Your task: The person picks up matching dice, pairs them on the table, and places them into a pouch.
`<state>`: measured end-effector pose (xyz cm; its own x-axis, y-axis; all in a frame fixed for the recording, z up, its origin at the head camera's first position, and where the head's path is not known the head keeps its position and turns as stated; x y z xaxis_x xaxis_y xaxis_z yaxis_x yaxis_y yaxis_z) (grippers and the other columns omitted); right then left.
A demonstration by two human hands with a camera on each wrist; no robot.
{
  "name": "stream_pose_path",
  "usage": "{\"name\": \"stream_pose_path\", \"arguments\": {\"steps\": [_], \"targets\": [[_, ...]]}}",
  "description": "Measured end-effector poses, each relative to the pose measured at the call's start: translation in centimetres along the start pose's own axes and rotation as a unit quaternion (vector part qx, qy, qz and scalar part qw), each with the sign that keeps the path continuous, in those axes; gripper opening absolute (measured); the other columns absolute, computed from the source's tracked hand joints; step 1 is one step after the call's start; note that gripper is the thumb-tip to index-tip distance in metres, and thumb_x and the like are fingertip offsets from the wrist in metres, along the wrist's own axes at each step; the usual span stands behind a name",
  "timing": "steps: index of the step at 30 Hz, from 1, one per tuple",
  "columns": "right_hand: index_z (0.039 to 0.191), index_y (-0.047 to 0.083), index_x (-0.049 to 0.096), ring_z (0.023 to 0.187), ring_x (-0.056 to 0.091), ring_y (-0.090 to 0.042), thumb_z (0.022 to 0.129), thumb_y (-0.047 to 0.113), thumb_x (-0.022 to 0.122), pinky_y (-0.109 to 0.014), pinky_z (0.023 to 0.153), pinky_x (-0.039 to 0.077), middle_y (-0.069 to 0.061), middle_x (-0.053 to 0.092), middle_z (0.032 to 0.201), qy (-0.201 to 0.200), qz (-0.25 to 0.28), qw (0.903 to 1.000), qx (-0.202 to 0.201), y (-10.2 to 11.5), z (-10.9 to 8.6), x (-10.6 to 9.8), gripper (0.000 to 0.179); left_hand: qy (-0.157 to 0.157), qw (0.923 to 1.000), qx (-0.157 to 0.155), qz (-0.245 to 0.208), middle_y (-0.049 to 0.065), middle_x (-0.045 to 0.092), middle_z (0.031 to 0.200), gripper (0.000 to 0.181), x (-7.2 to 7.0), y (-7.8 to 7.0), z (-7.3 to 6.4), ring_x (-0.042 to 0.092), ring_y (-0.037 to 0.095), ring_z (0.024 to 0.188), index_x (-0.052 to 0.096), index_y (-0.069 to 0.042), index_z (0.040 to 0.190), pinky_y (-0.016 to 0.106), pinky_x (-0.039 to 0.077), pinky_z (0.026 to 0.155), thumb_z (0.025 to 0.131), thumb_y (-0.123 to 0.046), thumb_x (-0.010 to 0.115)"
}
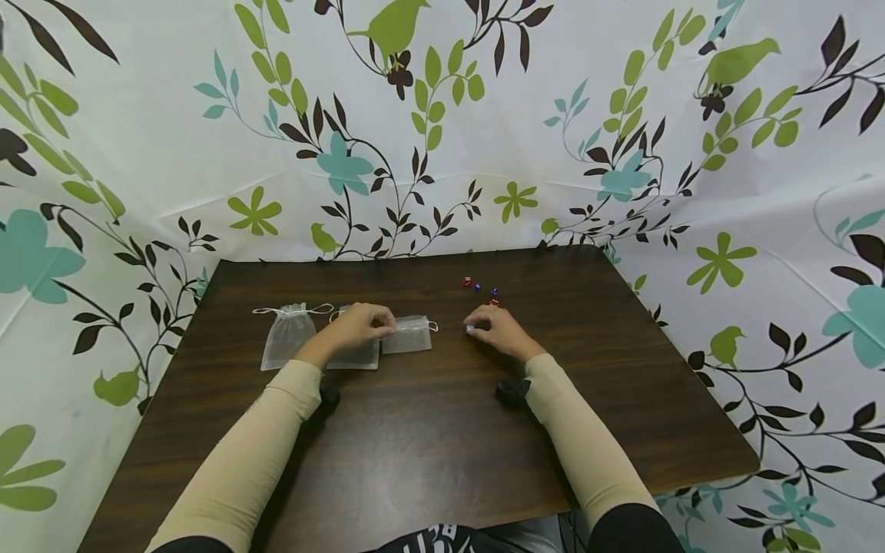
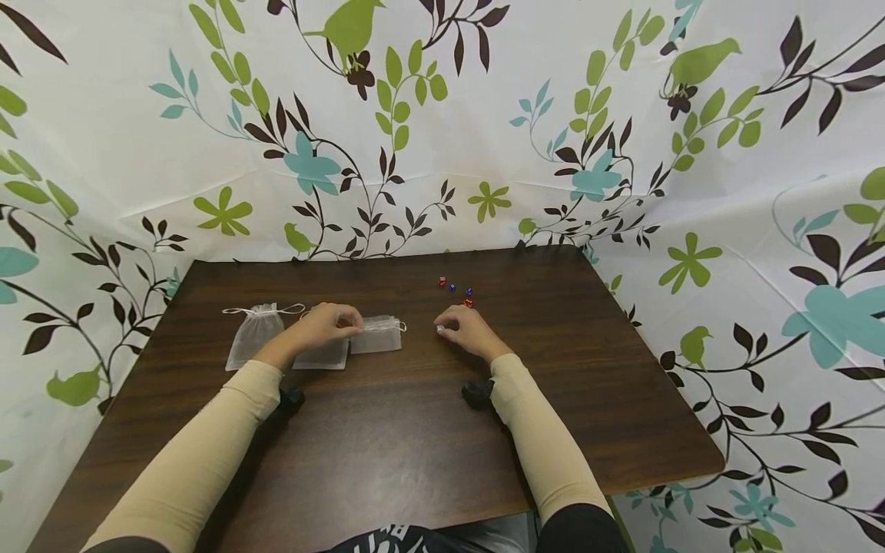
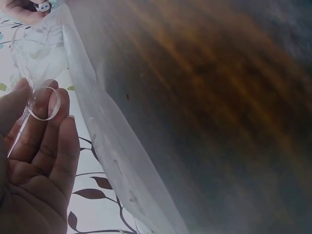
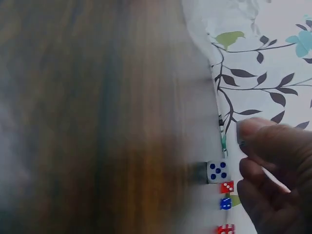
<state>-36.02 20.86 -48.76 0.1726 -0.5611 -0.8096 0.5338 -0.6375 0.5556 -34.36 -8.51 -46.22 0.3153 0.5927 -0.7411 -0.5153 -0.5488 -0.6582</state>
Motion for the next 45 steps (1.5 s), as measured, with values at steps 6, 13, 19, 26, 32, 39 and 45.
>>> {"name": "stream_pose_path", "arguments": {"steps": [6,13,19,26,32,39,45], "targets": [[0.116,0.001,0.073,0.112,0.062,-0.029,0.095,0.012,0.073,-0.047,0.103,0.046,-0.008,0.069,0.117,-0.002,-0.005,1.0,0.005,1.5,0.8,-0.7,0.023,0.006,1.0,-0.004,0.005,-0.003,0.072,0.089,0.009,0.1,0.0,-0.1,0.059,0.011,0.075,0.073,-0.01,0.094,0.032,0.048,0.069,0.096,-0.018,0.073],[0.116,0.0,0.073,0.116,0.061,-0.029,0.097,0.014,0.071,-0.047,0.106,0.043,-0.009,0.069,0.116,-0.003,-0.021,0.9995,-0.024,3.9,2.3,-1.7,0.024,0.005,0.9999,0.004,0.008,-0.001,0.074,0.091,0.007,0.1,0.0,-0.1,0.057,0.011,0.073,0.073,-0.009,0.094,0.032,0.047,0.068,0.096,-0.016,0.072],[0.115,0.004,0.074,0.117,0.061,-0.026,0.098,0.014,0.07,-0.044,0.116,0.032,-0.007,0.069,0.115,0.013,-0.033,0.9974,-0.062,6.7,3.9,-1.8,0.02,0.007,0.9999,0.008,0.012,-0.003,0.073,0.088,0.007,0.2,0.1,-0.1,0.06,0.009,0.073,0.073,-0.009,0.094,0.032,0.049,0.067,0.096,-0.016,0.072],[0.117,0.006,0.074,0.119,0.057,-0.027,0.099,0.015,0.069,-0.054,0.112,0.035,-0.007,0.068,0.12,0.036,-0.053,0.9933,-0.096,9.5,5.5,-1.3,0.021,0.002,0.9996,0.023,0.019,-0.003,0.072,0.084,0.007,0.2,0.1,-0.1,0.06,0.008,0.07,0.072,-0.009,0.091,0.031,0.048,0.065,0.096,-0.013,0.072],[0.119,0.008,0.074,0.118,0.057,-0.025,0.1,0.018,0.067,-0.04,0.102,0.046,-0.006,0.067,0.121,0.049,-0.073,0.9904,-0.106,11.4,6.1,-1.2,0.022,-0.006,0.9989,0.044,0.015,-0.001,0.073,0.085,0.009,0.2,-0.3,0.0,0.063,0.008,0.074,0.072,-0.006,0.091,0.031,0.05,0.068,0.096,-0.013,0.072],[0.121,0.008,0.073,0.117,0.057,-0.024,0.1,0.017,0.067,-0.038,0.1,0.046,-0.006,0.067,0.121,0.056,-0.087,0.9884,-0.11,12.4,6.6,-0.9,0.023,-0.012,0.9988,0.045,0.016,-0.001,0.073,0.087,0.006,0.1,-0.6,0.1,0.067,0.013,0.081,0.072,-0.008,0.091,0.035,0.053,0.073,0.095,-0.012,0.072],[0.12,0.006,0.073,0.115,0.058,-0.023,0.099,0.014,0.068,-0.036,0.097,0.048,-0.006,0.067,0.119,0.062,-0.089,0.9872,-0.118,12.2,6.7,-0.2,0.022,-0.013,0.9991,0.038,0.015,-0.004,0.072,0.085,0.004,0.0,-0.7,0.2,0.065,0.009,0.077,0.072,-0.01,0.091,0.033,0.052,0.071,0.095,-0.012,0.073]]}}
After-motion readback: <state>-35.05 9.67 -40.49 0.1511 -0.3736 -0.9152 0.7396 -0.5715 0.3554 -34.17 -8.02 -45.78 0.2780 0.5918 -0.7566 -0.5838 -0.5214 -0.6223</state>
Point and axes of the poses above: each hand's wrist, its own z-axis towards the middle knuckle, its own x-axis out of the palm, y = z × x, the point moved 5 cm from there along z, towards the middle knuckle
